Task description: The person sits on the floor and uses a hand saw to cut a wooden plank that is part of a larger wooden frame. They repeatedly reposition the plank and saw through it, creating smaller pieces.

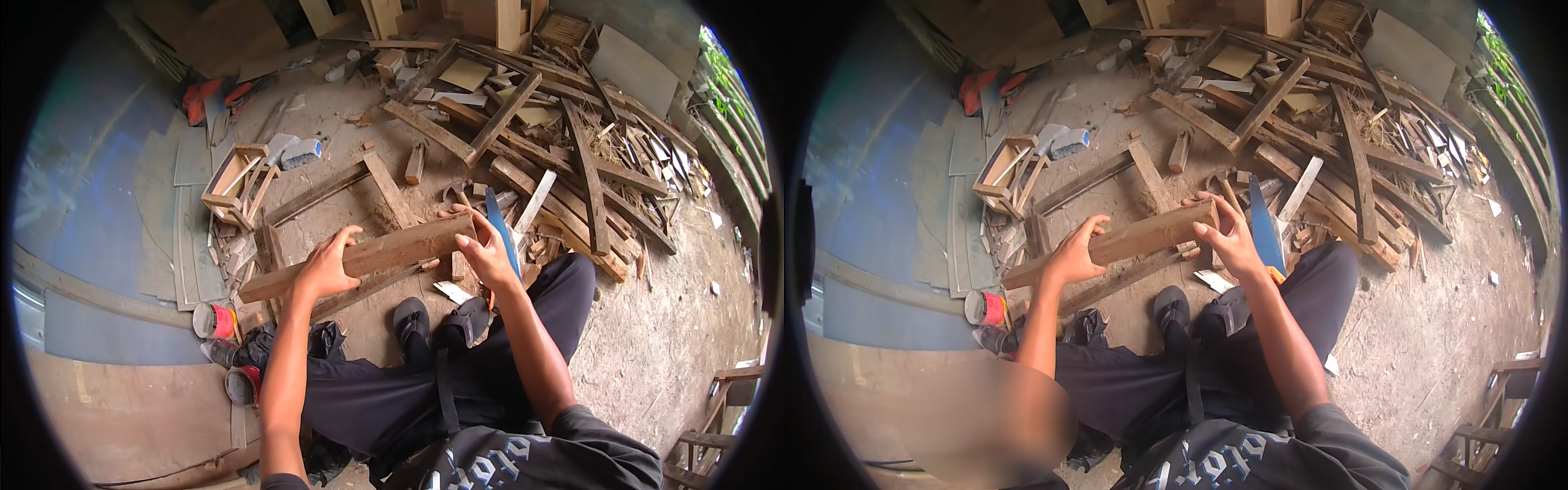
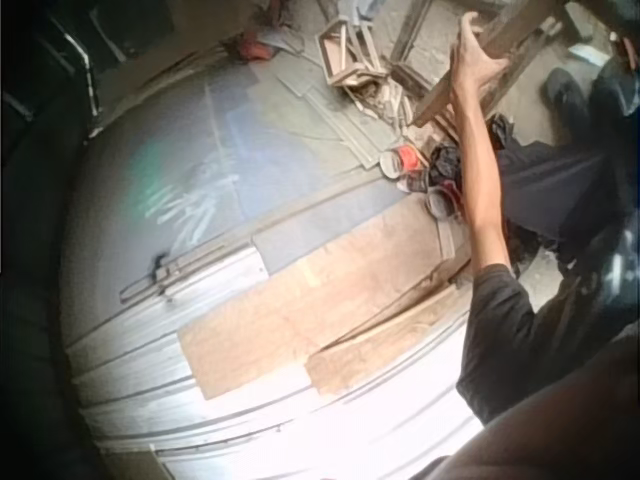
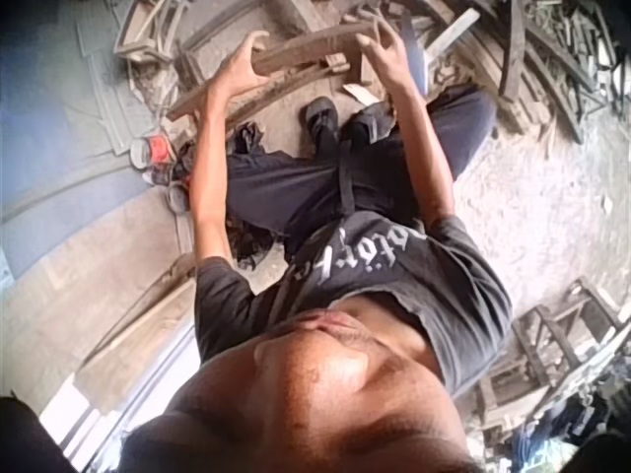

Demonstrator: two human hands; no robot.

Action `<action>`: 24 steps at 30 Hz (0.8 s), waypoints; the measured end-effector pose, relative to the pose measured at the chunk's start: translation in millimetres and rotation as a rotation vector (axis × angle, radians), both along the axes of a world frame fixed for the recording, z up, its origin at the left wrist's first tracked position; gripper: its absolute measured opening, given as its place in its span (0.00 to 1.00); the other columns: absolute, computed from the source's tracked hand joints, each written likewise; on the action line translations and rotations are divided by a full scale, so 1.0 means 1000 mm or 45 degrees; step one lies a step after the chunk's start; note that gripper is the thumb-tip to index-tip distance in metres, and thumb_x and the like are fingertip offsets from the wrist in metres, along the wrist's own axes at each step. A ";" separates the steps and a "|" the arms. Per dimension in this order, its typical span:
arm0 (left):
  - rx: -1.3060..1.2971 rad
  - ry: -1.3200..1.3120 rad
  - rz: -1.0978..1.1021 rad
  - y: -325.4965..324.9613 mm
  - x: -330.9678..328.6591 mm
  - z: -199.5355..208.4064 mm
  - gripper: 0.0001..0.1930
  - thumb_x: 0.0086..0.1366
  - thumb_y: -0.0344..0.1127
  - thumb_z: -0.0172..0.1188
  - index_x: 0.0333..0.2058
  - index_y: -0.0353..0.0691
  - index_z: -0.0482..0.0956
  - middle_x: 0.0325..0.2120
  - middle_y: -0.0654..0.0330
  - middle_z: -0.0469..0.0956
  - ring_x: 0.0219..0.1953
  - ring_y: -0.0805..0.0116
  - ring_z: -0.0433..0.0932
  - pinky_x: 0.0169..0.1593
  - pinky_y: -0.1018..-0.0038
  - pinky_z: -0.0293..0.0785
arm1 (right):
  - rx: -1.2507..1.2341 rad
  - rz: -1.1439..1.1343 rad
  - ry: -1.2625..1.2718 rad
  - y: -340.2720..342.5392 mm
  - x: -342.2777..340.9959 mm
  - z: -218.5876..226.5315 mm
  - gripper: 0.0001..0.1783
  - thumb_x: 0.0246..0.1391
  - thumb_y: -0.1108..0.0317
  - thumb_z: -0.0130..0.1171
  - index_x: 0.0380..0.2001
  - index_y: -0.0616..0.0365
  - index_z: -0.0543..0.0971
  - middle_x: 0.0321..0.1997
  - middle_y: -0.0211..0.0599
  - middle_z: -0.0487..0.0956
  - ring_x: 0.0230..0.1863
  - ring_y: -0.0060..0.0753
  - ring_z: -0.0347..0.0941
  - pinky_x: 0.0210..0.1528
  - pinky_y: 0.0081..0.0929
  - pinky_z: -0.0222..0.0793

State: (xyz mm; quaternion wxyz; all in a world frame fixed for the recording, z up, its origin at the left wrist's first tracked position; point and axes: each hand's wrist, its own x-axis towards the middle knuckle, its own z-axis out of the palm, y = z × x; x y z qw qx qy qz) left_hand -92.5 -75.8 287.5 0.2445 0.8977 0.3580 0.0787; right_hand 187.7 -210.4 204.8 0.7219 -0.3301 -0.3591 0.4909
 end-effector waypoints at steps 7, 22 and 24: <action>0.096 0.032 -0.036 0.001 -0.009 -0.017 0.41 0.40 0.28 0.75 0.57 0.43 0.70 0.50 0.53 0.73 0.57 0.49 0.72 0.60 0.59 0.71 | -0.084 0.081 -0.134 0.003 0.009 -0.015 0.41 0.53 0.64 0.72 0.66 0.64 0.65 0.61 0.38 0.74 0.63 0.31 0.69 0.66 0.31 0.62; 0.555 0.549 0.124 0.047 0.043 -0.303 0.42 0.50 0.27 0.71 0.65 0.43 0.62 0.51 0.51 0.66 0.55 0.53 0.70 0.59 0.60 0.68 | -1.115 0.053 -1.979 -0.064 0.071 -0.216 0.28 0.54 0.63 0.61 0.57 0.64 0.72 0.56 0.54 0.73 0.59 0.58 0.69 0.60 0.48 0.69; 0.532 0.519 0.106 0.046 0.056 -0.312 0.41 0.52 0.23 0.67 0.65 0.45 0.62 0.50 0.52 0.66 0.55 0.53 0.69 0.58 0.59 0.67 | -1.111 0.016 -2.115 -0.093 0.079 -0.239 0.30 0.54 0.61 0.60 0.59 0.64 0.70 0.56 0.57 0.72 0.60 0.59 0.68 0.60 0.47 0.70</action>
